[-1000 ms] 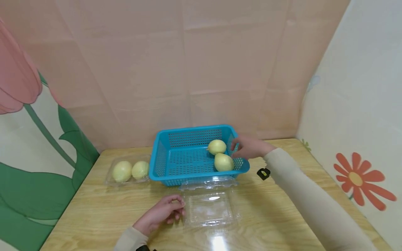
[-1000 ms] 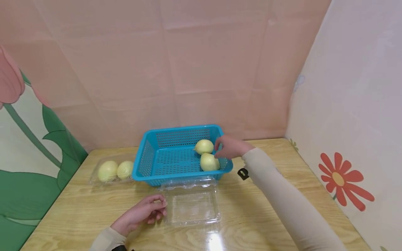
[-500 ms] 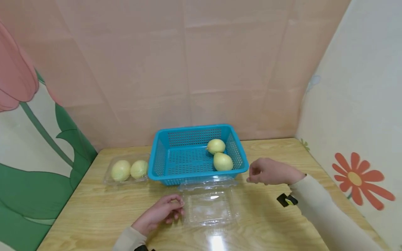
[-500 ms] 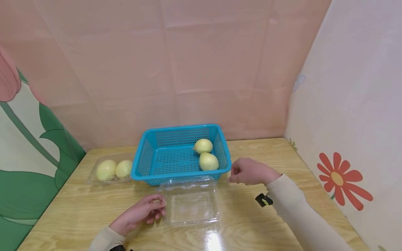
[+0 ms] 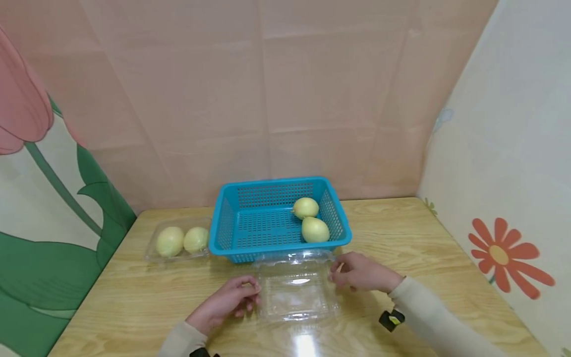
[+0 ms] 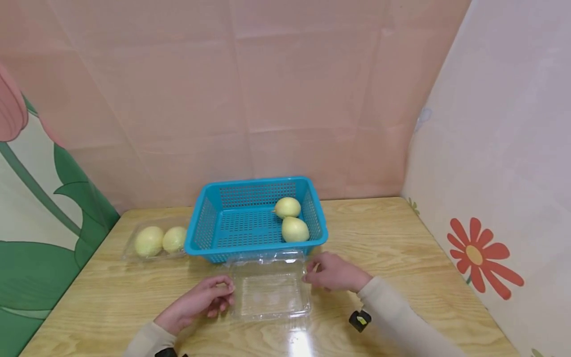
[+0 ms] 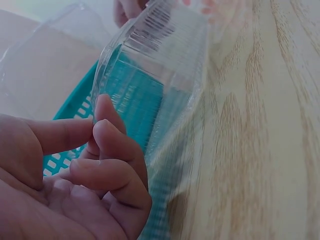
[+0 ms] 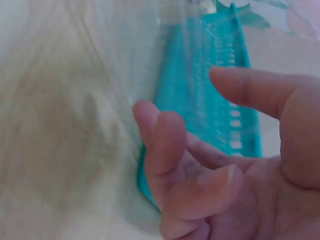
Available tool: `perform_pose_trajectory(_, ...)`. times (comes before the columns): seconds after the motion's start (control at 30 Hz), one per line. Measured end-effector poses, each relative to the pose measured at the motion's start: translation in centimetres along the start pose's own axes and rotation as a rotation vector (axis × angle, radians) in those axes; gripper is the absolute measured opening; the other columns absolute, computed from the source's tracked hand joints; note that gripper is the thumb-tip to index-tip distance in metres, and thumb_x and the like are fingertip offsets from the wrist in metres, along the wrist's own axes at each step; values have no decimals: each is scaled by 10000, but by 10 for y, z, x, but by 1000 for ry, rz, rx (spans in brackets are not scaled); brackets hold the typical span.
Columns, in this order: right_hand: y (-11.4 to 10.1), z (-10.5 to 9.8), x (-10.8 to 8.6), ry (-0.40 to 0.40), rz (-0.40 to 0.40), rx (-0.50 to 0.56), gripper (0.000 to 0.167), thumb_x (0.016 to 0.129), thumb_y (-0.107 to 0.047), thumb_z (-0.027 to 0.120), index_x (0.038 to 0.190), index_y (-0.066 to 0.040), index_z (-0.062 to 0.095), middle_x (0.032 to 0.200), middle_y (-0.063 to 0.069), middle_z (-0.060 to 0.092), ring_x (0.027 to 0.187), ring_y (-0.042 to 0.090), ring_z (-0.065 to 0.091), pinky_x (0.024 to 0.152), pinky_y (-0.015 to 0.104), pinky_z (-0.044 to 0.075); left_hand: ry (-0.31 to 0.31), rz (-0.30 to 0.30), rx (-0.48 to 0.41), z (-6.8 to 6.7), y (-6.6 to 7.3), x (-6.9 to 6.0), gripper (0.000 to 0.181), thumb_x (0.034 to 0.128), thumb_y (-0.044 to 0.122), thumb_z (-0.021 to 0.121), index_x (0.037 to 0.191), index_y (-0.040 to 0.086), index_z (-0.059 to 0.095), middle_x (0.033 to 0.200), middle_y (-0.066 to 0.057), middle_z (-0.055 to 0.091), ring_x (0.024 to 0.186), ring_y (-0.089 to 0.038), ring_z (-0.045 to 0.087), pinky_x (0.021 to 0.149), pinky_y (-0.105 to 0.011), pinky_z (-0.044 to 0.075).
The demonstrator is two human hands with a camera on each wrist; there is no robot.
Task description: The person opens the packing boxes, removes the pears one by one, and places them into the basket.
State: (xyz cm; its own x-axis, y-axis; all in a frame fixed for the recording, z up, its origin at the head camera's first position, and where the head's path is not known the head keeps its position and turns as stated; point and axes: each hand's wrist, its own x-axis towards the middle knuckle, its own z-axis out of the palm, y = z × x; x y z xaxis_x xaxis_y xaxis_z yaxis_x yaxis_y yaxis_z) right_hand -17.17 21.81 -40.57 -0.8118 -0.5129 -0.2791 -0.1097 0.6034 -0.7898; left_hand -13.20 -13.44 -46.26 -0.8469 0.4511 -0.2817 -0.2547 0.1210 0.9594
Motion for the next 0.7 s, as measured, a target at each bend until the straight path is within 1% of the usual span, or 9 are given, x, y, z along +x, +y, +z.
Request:
perform_pose_trajectory(0.13, 5, 10, 5, 38, 23, 60, 507, 923, -218, 686, 1255, 125, 515, 805, 121, 702, 600, 210, 595, 508, 315, 461, 0, -2, 1, 0, -1, 1, 236, 996, 173, 559, 1061, -53, 545, 782, -5, 633, 623, -100, 489, 457, -177, 334)
perform_pose_trajectory(0.23, 9, 14, 6, 60, 21, 77, 568, 914, -205, 693, 1305, 140, 469, 777, 117, 697, 574, 195, 580, 480, 295, 436, -7, -2, 1, 1, -2, 1, 252, 994, 179, 565, 1070, -60, 545, 790, -6, 640, 623, -99, 489, 461, -176, 339)
perform_pose_trajectory(0.3, 12, 15, 6, 71, 18, 90, 563, 917, -201, 690, 1312, 132, 468, 770, 109, 694, 580, 195, 581, 472, 289, 427, -11, -1, -1, 1, -2, 1, 259, 993, 184, 568, 1073, -61, 548, 795, -7, 644, 622, -97, 489, 462, -175, 340)
perform_pose_trajectory(0.4, 14, 14, 5, 73, 2, 121, 526, 923, -182, 684, 1301, 122, 481, 780, 110, 692, 629, 227, 617, 504, 330, 487, -14, 1, 2, 1, -3, 2, 271, 993, 189, 572, 1077, -68, 562, 802, -7, 650, 624, -92, 492, 466, -175, 343)
perform_pose_trajectory(0.47, 16, 13, 5, 65, -10, 147, 494, 929, -164, 678, 1286, 121, 489, 791, 117, 689, 669, 252, 639, 552, 370, 531, -16, 2, 6, 1, -3, 3, 282, 991, 192, 577, 1079, -76, 573, 808, -9, 656, 626, -88, 496, 469, -175, 346)
perform_pose_trajectory(0.53, 17, 12, 4, 55, -17, 162, 461, 932, -152, 676, 1264, 115, 500, 795, 124, 686, 691, 264, 649, 579, 382, 550, -21, 3, 13, 1, -4, 3, 291, 988, 193, 584, 1077, -84, 587, 813, -10, 661, 629, -85, 501, 471, -174, 351)
perform_pose_trajectory(0.6, 19, 11, 3, 48, -21, 164, 432, 933, -147, 675, 1240, 108, 510, 791, 126, 684, 687, 257, 646, 567, 355, 541, -29, 2, 16, 1, -4, 3, 296, 986, 194, 588, 1073, -89, 597, 819, -12, 665, 630, -83, 503, 471, -171, 356)
perform_pose_trajectory(0.7, 21, 10, 1, 36, -16, 158, 411, 931, -148, 673, 1218, 102, 517, 765, 122, 680, 655, 220, 624, 514, 276, 479, -45, 6, 10, 2, -4, 2, 301, 998, 192, 568, 1067, -98, 605, 827, -17, 675, 629, -77, 507, 464, -161, 360)
